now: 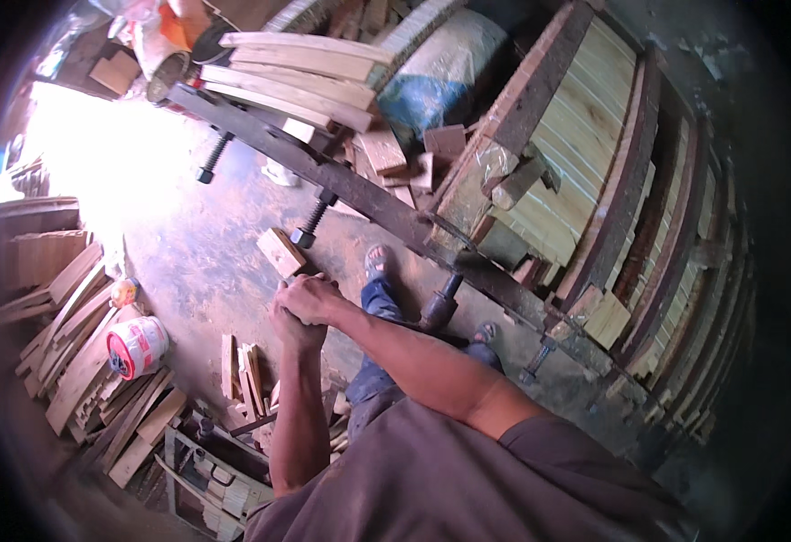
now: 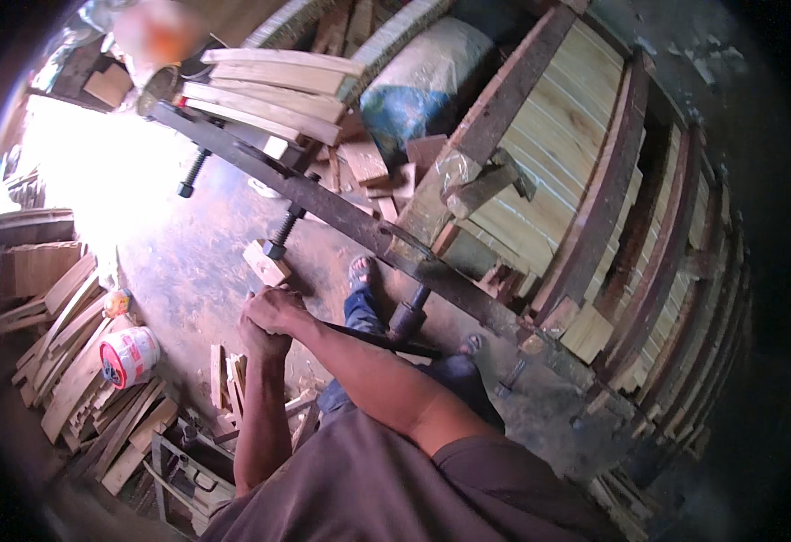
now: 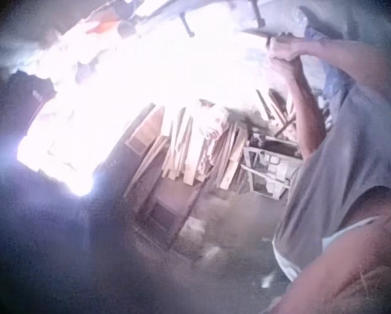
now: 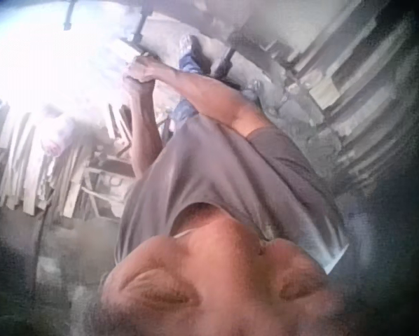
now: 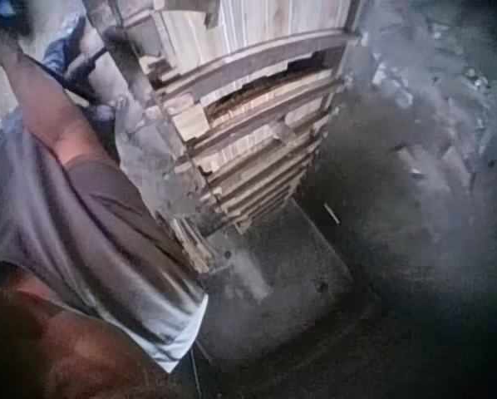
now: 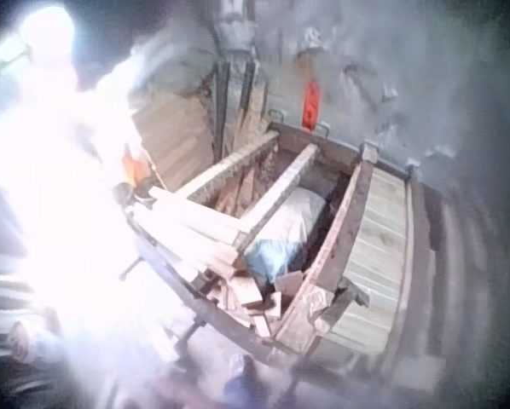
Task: The person uses a metal clamping frame to press together several thin wooden planks. They tighten the clamps with a long metal bar, then remove the planks and stack them on a nearby pile.
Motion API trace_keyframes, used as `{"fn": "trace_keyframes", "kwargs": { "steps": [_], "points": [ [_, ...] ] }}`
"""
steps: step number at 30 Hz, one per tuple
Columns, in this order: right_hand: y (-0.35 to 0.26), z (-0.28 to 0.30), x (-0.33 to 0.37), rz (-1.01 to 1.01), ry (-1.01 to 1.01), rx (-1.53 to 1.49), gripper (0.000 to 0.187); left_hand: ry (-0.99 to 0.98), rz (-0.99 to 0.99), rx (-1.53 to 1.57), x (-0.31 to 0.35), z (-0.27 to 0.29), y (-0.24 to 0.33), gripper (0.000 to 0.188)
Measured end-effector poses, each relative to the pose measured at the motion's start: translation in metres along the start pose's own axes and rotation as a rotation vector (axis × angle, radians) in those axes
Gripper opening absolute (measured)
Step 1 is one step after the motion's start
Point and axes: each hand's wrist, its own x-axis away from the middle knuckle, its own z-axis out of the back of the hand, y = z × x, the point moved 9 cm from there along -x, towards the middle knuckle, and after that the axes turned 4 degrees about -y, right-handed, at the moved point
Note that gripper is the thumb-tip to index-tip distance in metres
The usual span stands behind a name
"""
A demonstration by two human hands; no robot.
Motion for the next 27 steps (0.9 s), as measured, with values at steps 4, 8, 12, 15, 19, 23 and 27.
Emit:
{"fn": "trace_keyframes", "kwargs": {
  "steps": [4, 8, 12, 15, 19, 23, 27],
  "points": [
    [-0.022, 0.022, 0.036, 0.006, 0.131, -0.005, 0.062, 0.114, -0.122, -0.058, 0.014, -0.014, 0.005, 0.042],
    [-0.063, 0.015, 0.052, 0.467, 0.091, 0.346, 0.048, 0.253, -0.239, -0.049, 0.021, -0.039, 0.009, 0.040],
    [-0.054, 0.013, 0.077, 0.513, 0.085, 0.221, 0.051, 0.285, -0.433, -0.774, 0.056, -0.054, 0.022, 0.036],
    [-0.048, 0.039, 0.139, 0.461, 0.151, -0.002, 0.049, 0.239, -0.353, -0.251, 0.076, -0.092, -0.015, 0.032],
    [-0.059, 0.040, 0.211, 0.726, 0.177, 0.115, 0.044, 0.151, -0.468, -0.349, 0.106, -0.121, -0.024, 0.034],
    [-0.044, 0.042, 0.224, 1.031, 0.369, 0.385, 0.045, 0.031, -0.453, -0.358, 0.104, -0.133, -0.053, 0.035],
    [-0.018, 0.050, 0.245, 0.862, 0.258, -0.067, 0.042, -0.078, -0.428, -0.400, 0.124, -0.157, -0.074, 0.041]
  ]
}}
